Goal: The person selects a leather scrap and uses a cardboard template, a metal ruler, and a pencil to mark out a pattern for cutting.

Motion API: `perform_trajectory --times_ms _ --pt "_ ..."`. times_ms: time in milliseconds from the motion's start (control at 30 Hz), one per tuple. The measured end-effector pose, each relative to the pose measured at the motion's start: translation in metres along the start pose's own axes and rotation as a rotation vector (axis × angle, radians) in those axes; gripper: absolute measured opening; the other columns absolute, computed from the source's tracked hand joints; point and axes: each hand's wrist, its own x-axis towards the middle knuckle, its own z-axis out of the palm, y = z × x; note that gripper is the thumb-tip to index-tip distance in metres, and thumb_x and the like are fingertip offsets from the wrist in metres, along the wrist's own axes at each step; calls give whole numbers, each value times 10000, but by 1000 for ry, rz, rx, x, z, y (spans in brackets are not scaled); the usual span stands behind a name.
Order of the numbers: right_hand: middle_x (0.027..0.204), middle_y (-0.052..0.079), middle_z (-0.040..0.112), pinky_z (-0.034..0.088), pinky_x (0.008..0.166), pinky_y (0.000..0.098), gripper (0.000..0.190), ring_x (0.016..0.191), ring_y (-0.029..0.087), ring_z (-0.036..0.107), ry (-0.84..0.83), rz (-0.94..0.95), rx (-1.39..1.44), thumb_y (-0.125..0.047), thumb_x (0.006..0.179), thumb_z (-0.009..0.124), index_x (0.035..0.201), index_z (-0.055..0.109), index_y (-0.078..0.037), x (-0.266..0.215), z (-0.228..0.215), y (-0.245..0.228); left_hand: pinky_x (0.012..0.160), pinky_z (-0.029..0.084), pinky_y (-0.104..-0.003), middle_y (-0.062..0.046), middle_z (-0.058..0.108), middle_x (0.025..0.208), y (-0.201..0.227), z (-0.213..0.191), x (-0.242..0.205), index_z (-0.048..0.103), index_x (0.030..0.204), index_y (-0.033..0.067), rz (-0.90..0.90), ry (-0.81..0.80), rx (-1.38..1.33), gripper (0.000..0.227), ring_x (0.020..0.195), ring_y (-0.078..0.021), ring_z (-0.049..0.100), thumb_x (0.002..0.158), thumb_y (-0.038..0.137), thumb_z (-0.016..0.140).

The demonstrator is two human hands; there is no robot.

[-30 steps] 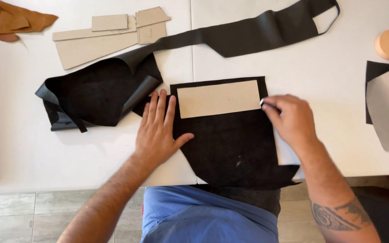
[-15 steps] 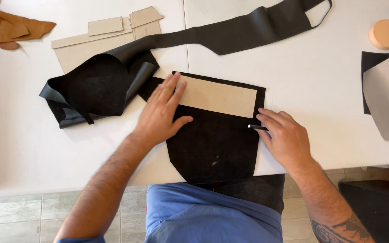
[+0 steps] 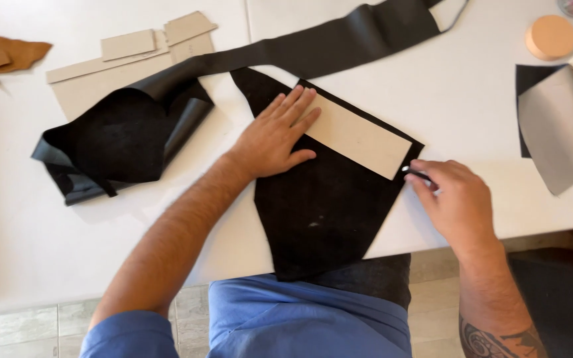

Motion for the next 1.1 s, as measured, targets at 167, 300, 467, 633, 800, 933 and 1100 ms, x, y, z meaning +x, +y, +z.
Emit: perform_trajectory --times_ms 167,300,467,633,800,933,1100 --pt "1051 231 759 578 854 364 164 1010 323 746 322 37 283 125 1102 601 1068 760 138 -19 -18 14 1243 286 -515 -222 358 1615 48 -13 14 479 1526 15 -84 162 234 820 1509 -385 313 900 461 766" --pt "1044 242 762 546 672 333 180 740 274 705 331 1 242 41 1124 605 1114 740 162 -18 1 27 1220 200 -609 -263 224 1651 105 9 17 318 1588 52 -434 56 80 909 1528 -471 174 963 685 504" --pt "869 109 715 530 667 315 354 600 203 615 341 26 256 -139 1161 555 1303 701 151 -16 20 40 1224 89 -677 -319 52 1665 92 20 29 259 1620 97 -335 -37 174 1011 1527 -548 24 931 827 371" --pt "891 203 737 503 636 334 56 704 240 642 457 -6 225 109 1047 751 1089 755 146 -30 14 34 1239 99 -641 -277 107 1680 49 5 29 276 1638 108 271 -121 79 964 1542 -503 46 973 803 231" --pt "936 94 748 552 724 382 58 801 312 686 393 -85 317 -19 898 792 939 762 -46 -48 29 -4 1280 85 -563 -184 131 1727 31 -4 31 326 1627 192 396 -170 28 974 1589 -424 100 911 851 272" --pt "1034 83 766 548 662 304 107 786 269 665 377 -277 203 -83 871 777 977 791 -77 -57 41 -34 1280 113 -542 -128 193 1715 37 -11 36 423 1568 223 316 -205 -21 895 1588 -364 144 921 833 316" --pt "1093 120 752 509 660 314 111 869 261 649 399 -287 125 -117 940 727 1012 773 -46 -71 59 -34 1242 184 -613 -174 284 1659 78 10 32 466 1545 188 75 -87 -68 1024 1558 -398 213 833 921 411"
